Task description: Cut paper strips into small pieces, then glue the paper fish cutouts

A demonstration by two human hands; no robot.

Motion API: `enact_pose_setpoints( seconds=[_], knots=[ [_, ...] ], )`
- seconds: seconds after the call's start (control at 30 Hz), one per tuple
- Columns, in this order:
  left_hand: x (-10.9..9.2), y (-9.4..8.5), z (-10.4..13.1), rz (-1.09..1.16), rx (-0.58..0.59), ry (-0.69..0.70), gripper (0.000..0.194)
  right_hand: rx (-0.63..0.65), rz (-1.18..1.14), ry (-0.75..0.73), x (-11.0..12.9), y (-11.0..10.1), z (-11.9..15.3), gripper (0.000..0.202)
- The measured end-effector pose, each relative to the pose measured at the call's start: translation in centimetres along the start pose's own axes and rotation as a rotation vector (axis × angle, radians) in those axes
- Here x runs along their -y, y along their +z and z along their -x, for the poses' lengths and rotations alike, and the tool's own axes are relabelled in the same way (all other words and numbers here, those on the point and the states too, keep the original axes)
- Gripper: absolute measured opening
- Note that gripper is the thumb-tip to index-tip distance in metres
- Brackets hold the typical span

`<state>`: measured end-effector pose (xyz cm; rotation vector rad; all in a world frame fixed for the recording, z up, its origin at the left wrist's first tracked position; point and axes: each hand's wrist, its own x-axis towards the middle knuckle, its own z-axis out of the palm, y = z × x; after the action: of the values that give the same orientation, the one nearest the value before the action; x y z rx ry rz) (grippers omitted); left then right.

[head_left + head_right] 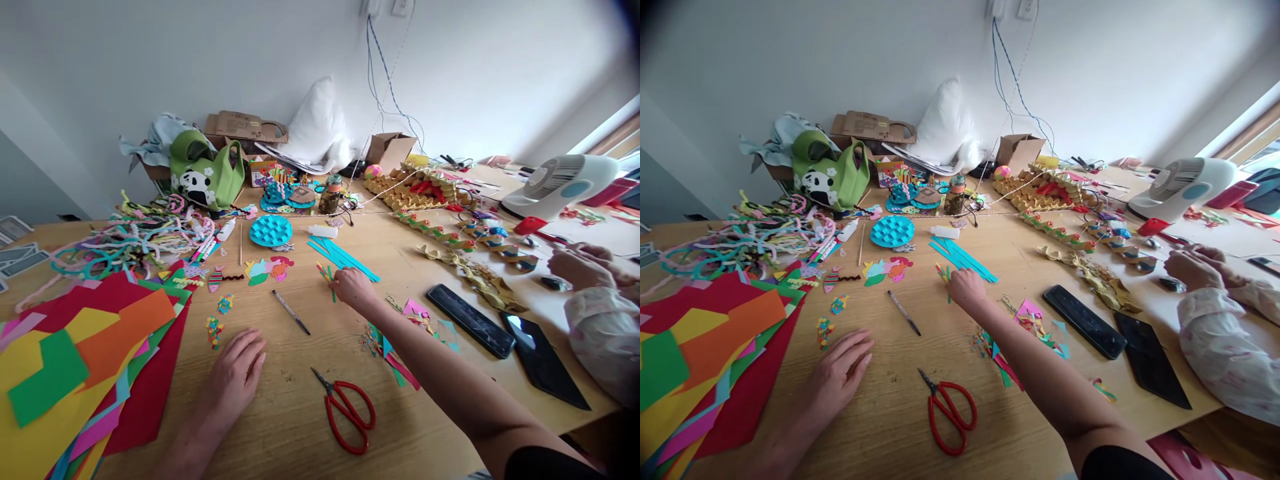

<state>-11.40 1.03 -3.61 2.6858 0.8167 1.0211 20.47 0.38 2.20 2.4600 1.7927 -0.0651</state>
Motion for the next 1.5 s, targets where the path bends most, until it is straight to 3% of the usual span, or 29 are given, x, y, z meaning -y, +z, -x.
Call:
enact_pose_setpoints(
  seconds=[0.2,0.37,0.53,0.67,0.87,1.03,1.2,1.37,1.5],
  knots=[
    [-0.3,-0.2,0.1,0.013,0.039,-0.034,0.022,0.024,0.022,0.035,1.0,0.7,-1.6,0.025],
    [-0.3,-0.3,0.1,0.01,0.061,-0.034,0.023,0.033,-0.005,0.044,2.3,0.3,-4.7,0.027],
    [0.0,-0.5,-0.2,-0.009,0.036,-0.003,0.022,0.017,-0.044,0.006,0.8,-1.2,-5.7,0.036],
    [0.1,-0.3,0.0,0.003,0.011,-0.009,0.022,-0.019,-0.04,-0.089,-2.1,-1.0,-2.1,0.04],
    [0.0,0.1,0.1,0.036,0.012,-0.007,0.021,0.021,0.021,-0.32,-4.3,1.6,6.1,0.058],
    [0.0,0.0,0.0,0.064,0.035,-0.023,0.021,-0.001,0.039,-0.362,-5.0,1.1,10.9,0.036],
    [-0.4,-0.1,-0.1,0.062,0.057,-0.015,0.022,-0.119,-0.076,-0.455,-2.4,0.3,14.9,0.062],
    [-0.9,-0.2,-0.4,0.074,0.064,-0.019,0.022,-0.083,-0.229,-0.389,1.6,1.1,19.1,0.03],
    [-1.1,-0.2,-0.4,0.085,0.079,-0.019,0.02,-0.085,-0.202,-0.305,3.0,1.9,20.5,0.022]
  ],
)
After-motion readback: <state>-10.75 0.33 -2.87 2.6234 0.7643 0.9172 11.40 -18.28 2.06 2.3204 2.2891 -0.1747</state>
